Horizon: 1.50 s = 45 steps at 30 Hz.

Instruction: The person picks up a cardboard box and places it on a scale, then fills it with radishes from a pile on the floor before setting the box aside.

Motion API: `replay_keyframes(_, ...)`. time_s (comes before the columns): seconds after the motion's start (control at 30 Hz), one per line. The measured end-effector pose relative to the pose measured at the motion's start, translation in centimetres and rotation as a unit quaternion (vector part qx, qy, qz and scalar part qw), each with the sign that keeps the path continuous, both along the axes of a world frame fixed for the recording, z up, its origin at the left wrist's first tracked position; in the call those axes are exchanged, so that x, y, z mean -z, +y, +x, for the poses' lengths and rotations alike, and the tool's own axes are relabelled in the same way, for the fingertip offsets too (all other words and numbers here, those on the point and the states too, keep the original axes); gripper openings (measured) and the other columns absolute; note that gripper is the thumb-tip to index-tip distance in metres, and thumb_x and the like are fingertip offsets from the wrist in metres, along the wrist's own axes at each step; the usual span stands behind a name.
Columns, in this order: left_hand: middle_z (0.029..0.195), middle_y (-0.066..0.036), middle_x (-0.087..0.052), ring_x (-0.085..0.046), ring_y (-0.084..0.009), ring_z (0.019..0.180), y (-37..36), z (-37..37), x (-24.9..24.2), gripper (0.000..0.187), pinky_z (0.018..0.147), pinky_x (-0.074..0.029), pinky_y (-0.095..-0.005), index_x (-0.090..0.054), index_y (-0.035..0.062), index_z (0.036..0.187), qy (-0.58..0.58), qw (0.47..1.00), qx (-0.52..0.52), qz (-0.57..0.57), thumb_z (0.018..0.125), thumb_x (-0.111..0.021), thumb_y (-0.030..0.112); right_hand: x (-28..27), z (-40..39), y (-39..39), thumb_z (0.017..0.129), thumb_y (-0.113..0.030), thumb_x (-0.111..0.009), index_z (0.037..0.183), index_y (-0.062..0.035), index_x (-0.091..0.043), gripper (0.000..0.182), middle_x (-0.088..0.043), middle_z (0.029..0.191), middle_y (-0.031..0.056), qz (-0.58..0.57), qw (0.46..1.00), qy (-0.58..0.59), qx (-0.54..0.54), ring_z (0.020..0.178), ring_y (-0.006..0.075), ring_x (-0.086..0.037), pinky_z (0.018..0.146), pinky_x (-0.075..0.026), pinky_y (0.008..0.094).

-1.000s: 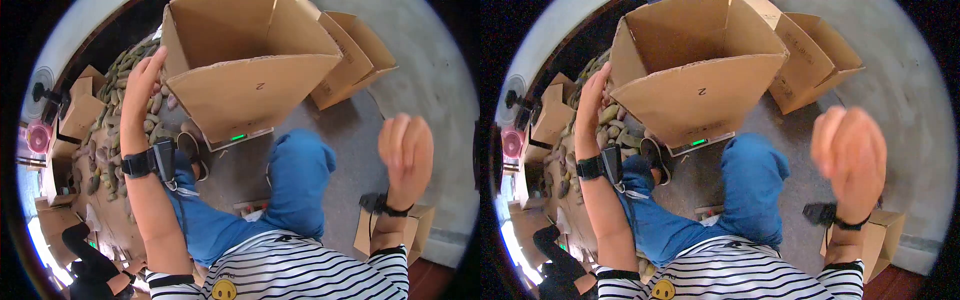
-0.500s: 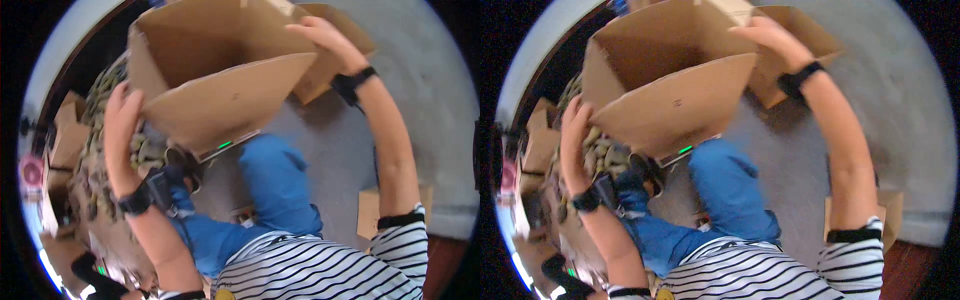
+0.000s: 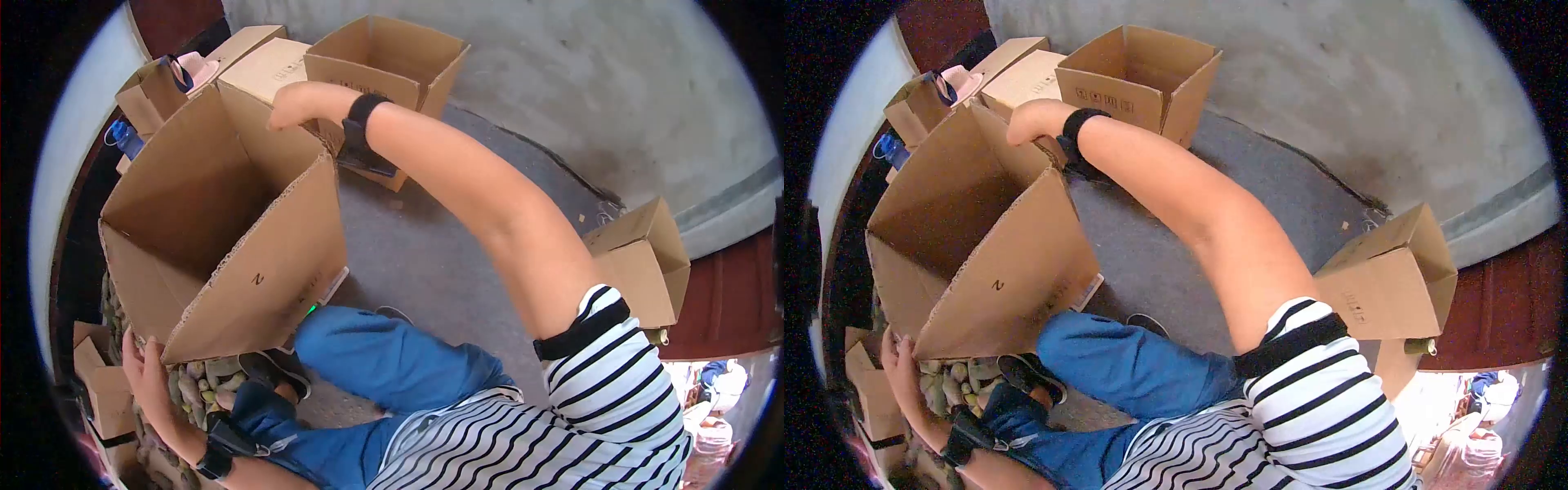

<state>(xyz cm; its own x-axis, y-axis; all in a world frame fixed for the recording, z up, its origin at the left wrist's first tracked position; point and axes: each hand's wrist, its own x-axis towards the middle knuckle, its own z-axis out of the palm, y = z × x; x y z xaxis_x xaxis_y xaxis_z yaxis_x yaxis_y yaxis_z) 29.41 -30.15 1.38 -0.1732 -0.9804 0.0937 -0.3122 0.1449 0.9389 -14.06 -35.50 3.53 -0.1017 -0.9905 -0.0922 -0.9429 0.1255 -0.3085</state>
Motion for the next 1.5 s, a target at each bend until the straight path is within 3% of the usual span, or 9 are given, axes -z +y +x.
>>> replay_keyframes(0.3, 0.109, -0.011, -0.056, -0.054, -0.0136, 0.092, 4.6, -3.7, -2.1, 0.045, 0.082, -0.043, -0.0252, -0.039, -0.0075, 0.128, 0.003, 0.999, 0.028, -0.022, 0.086, -0.048, 0.004, -0.1, -3.5, 8.7, 0.075, -0.036, -0.055, 0.093, 0.0024, -0.064, 0.043, -0.064, 0.09, 0.0206, -0.075, 0.997, 0.01, -0.014, 0.086, 0.035, -0.06, 0.076, -0.046, 0.0431)
replay_keyframes(0.43, 0.11, -0.013, -0.057, -0.054, -0.0153, 0.097, 8.5, -9.5, -5.7, 0.043, 0.085, -0.042, -0.0259, -0.041, -0.0078, 0.126, 0.032, 0.994, 0.077, -0.064, 0.085, -0.048, 0.002, -1.0, -7.9, 17.9, 0.078, -0.032, -0.06, 0.08, 0.0029, -0.062, 0.035, -0.058, 0.065, 0.0062, -0.061, 0.991, -0.107, 0.052, 0.064, 0.0152, -0.054, 0.06, -0.044, 0.0324)
replay_keyframes(0.5, 0.109, -0.012, -0.057, -0.054, -0.0152, 0.097, 8.7, -12.5, -6.8, 0.043, 0.084, -0.042, -0.0258, -0.043, -0.0073, 0.125, 0.039, 0.99, 0.124, -0.053, 0.084, -0.048, 0.002, -0.9, -10.2, 23.1, 0.074, -0.036, -0.059, 0.081, 0.0036, -0.064, 0.04, -0.063, 0.076, 0.0186, -0.083, 0.988, -0.092, 0.094, 0.072, 0.0313, -0.06, 0.068, -0.047, 0.0408)
replay_keyframes(0.73, 0.106, -0.009, -0.059, -0.056, -0.013, 0.092, 12.2, -28.6, -2.9, 0.042, 0.078, -0.046, -0.0255, -0.048, -0.0052, 0.121, 0.043, 0.92, 0.389, -0.026, 0.08, -0.054, 0.004, -0.1, -18.0, 42.7, 0.078, -0.026, -0.061, 0.084, 0.0027, -0.064, 0.029, -0.061, 0.069, 0.0045, -0.043, 0.909, -0.193, 0.367, 0.064, 0.0113, -0.055, 0.057, -0.045, 0.0301)
replay_keyframes(0.97, 0.093, -0.026, -0.06, -0.059, -0.038, 0.088, 20.6, -43.8, 2.0, 0.038, 0.077, -0.047, -0.0413, -0.045, -0.0049, 0.118, -0.041, 0.844, 0.513, -0.153, 0.084, -0.049, 0.012, 0.6, -22.4, 63.2, 0.085, -0.029, -0.054, 0.074, 0.0018, -0.057, 0.033, -0.056, 0.06, 0.0071, -0.121, 0.8, -0.121, 0.576, 0.059, 0.0201, -0.056, 0.054, -0.043, 0.034)
replay_keyframes(1.03, 0.093, -0.025, -0.06, -0.058, -0.0398, 0.089, 22.2, -43.6, 2.7, 0.042, 0.077, -0.046, -0.0431, -0.04, -0.0002, 0.125, -0.003, 0.814, 0.564, -0.135, 0.087, -0.05, 0.016, 3.8, -24.1, 68.0, 0.088, -0.032, -0.051, 0.077, -0.0008, -0.057, 0.034, -0.059, 0.07, 0.0188, -0.015, 0.82, 0.243, 0.518, 0.067, 0.0348, -0.059, 0.06, -0.045, 0.0426)
replay_keyframes(1.13, 0.096, -0.022, -0.06, -0.058, -0.0382, 0.089, 20.9, -39.8, 0.5, 0.043, 0.076, -0.046, -0.0421, -0.041, 0.0016, 0.126, -0.024, 0.802, 0.572, -0.172, 0.087, -0.052, 0.016, 2.9, -22.1, 65.3, 0.09, -0.032, -0.049, 0.081, -0.0029, -0.058, 0.032, -0.058, 0.082, 0.0227, -0.017, 0.804, 0.256, 0.536, 0.078, 0.0416, -0.055, 0.066, -0.044, 0.0472)
replay_keyframes(1.33, 0.108, -0.018, -0.056, -0.058, -0.0314, 0.094, 15.5, -27.0, -1.1, 0.043, 0.078, -0.046, -0.0372, -0.045, 0.0023, 0.124, -0.236, 0.82, 0.483, -0.196, 0.083, -0.059, 0.01, -1.5, -14.9, 45.9, 0.088, -0.023, -0.053, 0.083, -0.0007, -0.057, 0.023, -0.056, 0.082, 0.0161, -0.207, 0.922, 0.125, 0.301, 0.079, 0.0333, -0.055, 0.067, -0.044, 0.0386)
replay_keyframes(1.5, 0.108, -0.019, -0.055, -0.054, -0.0343, 0.096, 14.5, -14.1, -1.4, 0.042, 0.083, -0.043, -0.0387, -0.051, 0.0024, 0.118, -0.34, 0.884, 0.262, -0.185, 0.078, -0.061, 0.007, 0.1, -13.6, 30.4, 0.087, -0.025, -0.054, 0.098, -0.0041, -0.059, 0.024, -0.058, 0.106, 0.0114, -0.349, 0.932, 0.05, 0.083, 0.098, 0.0291, -0.056, 0.082, -0.046, 0.0365)
